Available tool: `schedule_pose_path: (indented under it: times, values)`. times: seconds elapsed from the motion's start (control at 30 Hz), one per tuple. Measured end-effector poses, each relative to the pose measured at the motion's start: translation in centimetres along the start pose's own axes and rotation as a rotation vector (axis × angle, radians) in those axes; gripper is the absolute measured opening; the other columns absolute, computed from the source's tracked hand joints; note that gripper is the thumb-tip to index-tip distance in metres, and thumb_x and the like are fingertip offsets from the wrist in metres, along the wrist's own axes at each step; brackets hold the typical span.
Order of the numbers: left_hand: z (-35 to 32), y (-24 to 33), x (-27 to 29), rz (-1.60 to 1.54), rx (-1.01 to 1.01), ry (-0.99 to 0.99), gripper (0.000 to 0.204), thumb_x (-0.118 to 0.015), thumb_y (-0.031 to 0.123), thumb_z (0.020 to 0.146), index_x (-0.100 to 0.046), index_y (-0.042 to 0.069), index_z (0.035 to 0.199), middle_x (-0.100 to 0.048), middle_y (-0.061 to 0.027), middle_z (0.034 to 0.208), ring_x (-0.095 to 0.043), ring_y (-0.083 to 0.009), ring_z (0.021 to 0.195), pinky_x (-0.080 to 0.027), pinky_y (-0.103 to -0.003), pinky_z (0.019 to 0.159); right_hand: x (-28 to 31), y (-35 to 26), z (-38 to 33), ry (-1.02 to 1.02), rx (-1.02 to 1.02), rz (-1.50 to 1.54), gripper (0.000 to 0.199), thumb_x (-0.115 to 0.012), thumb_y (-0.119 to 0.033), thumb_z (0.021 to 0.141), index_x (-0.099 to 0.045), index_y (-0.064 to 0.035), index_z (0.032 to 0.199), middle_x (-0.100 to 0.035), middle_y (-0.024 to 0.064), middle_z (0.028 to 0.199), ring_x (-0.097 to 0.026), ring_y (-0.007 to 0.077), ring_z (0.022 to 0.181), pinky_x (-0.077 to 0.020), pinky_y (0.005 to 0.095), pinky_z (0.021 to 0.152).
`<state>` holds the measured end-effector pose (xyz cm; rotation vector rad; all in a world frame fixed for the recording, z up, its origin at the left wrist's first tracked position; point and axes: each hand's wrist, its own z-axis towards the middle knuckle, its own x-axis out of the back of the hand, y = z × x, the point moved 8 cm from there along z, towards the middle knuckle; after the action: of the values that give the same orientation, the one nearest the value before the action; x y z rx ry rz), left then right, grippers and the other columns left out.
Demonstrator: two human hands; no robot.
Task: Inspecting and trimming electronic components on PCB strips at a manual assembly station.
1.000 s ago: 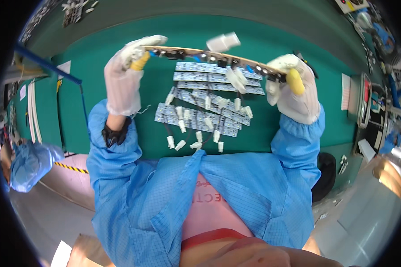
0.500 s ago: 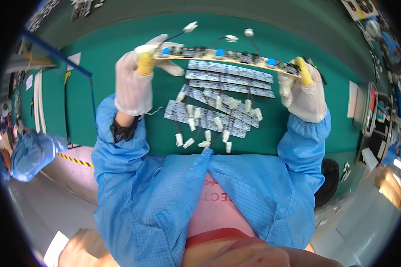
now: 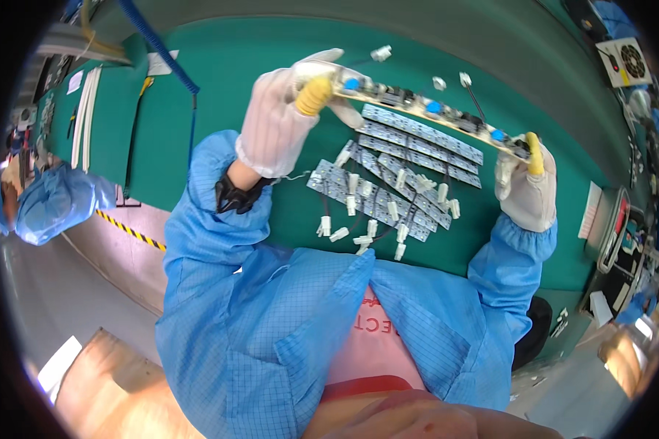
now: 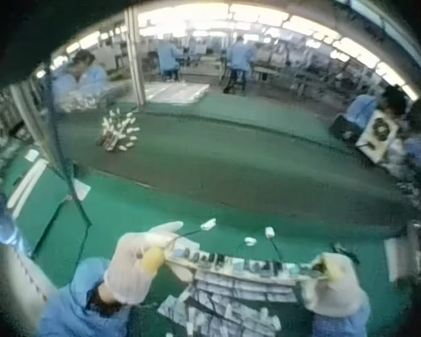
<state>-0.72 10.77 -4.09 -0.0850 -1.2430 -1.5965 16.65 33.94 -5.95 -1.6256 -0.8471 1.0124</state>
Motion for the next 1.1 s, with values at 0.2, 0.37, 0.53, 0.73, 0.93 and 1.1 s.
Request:
schedule_pose_path:
  times: [0.2, 0.37, 0.53, 0.73, 0.93, 1.1]
  values:
    - [0.4, -0.9, -2.9, -1.256, 0.404, 0.011, 0.049, -0.041, 0.038, 0.097, -0.049, -0.002, 0.124, -0.057, -0.0116, 0.111, -0.057, -0.0181, 0.095, -0.045, -0.032, 0.085, -1.7, -1.4, 0.3, -0.092, 0.120, -0.119, 0.043, -0.063, -0.026, 0.086, -0.050, -0.0038, 0.121, -0.060, 0.0085, 0.094, -0.052, 0.0104, 0.062, -0.0404, 0.0197, 0.055]
    - [-0.7, -8.1, 5.1, -0.213, 0.483, 0.171, 0.026, -0.042, 0.013, 0.095, -0.059, 0.002, 0.110, -0.061, -0.0053, 0.099, -0.057, -0.0114, 0.086, -0.044, -0.026, 0.082, -1.1, -0.2, 1.1, -0.161, 0.387, -1.147, 0.044, -0.072, -0.008, 0.071, -0.056, -0.0095, 0.113, -0.057, 0.0106, 0.109, -0.057, 0.0285, 0.091, -0.0479, 0.0369, 0.077]
    - [-3.7, -18.0, 9.0, -0.099, 0.706, 0.103, 0.025, -0.052, 0.011, 0.089, -0.059, 0.004, 0.112, -0.062, -0.0069, 0.101, -0.057, -0.0180, 0.099, -0.045, -0.030, 0.084, 0.3, 1.7, 1.4, -0.043, 0.490, -1.612, 0.029, -0.072, -0.009, 0.072, -0.060, -0.0067, 0.098, -0.058, 0.0105, 0.104, -0.058, 0.0268, 0.091, -0.0481, 0.0339, 0.077]
    - [1.4, -2.7, 2.1, -0.138, 0.292, 0.031, 0.038, -0.047, 0.030, 0.095, -0.053, 0.005, 0.124, -0.065, -0.0086, 0.108, -0.059, -0.0183, 0.100, -0.041, -0.032, 0.092, 0.1, -0.6, -0.4, -0.036, -0.018, -0.111, 0.026, -0.071, -0.015, 0.078, -0.058, -0.0023, 0.098, -0.059, 0.0084, 0.088, -0.058, 0.0139, 0.073, -0.0460, 0.0278, 0.060]
    - [1.7, 4.4, -2.1, -0.883, 0.348, -0.123, 0.065, -0.050, 0.047, 0.091, -0.043, -0.008, 0.125, -0.065, -0.0182, 0.095, -0.063, -0.0248, 0.094, -0.048, -0.036, 0.086, 0.8, -1.8, -0.6, 0.134, 0.186, -0.035, 0.031, -0.067, -0.021, 0.084, -0.055, -0.0013, 0.105, -0.060, 0.0070, 0.087, -0.058, 0.0117, 0.068, -0.0458, 0.0236, 0.057]
    - [0.2, 2.0, -2.2, -0.664, 0.267, -0.062, 0.041, -0.071, 0.011, 0.078, -0.056, 0.000, 0.115, -0.068, -0.0088, 0.088, -0.066, -0.0137, 0.079, -0.048, -0.023, 0.076, 1.1, -1.2, -0.2, 0.114, 0.089, -0.176, 0.040, -0.067, -0.028, 0.085, -0.055, -0.0003, 0.111, -0.058, 0.0035, 0.081, -0.053, 0.0077, 0.057, -0.0429, 0.0167, 0.051]
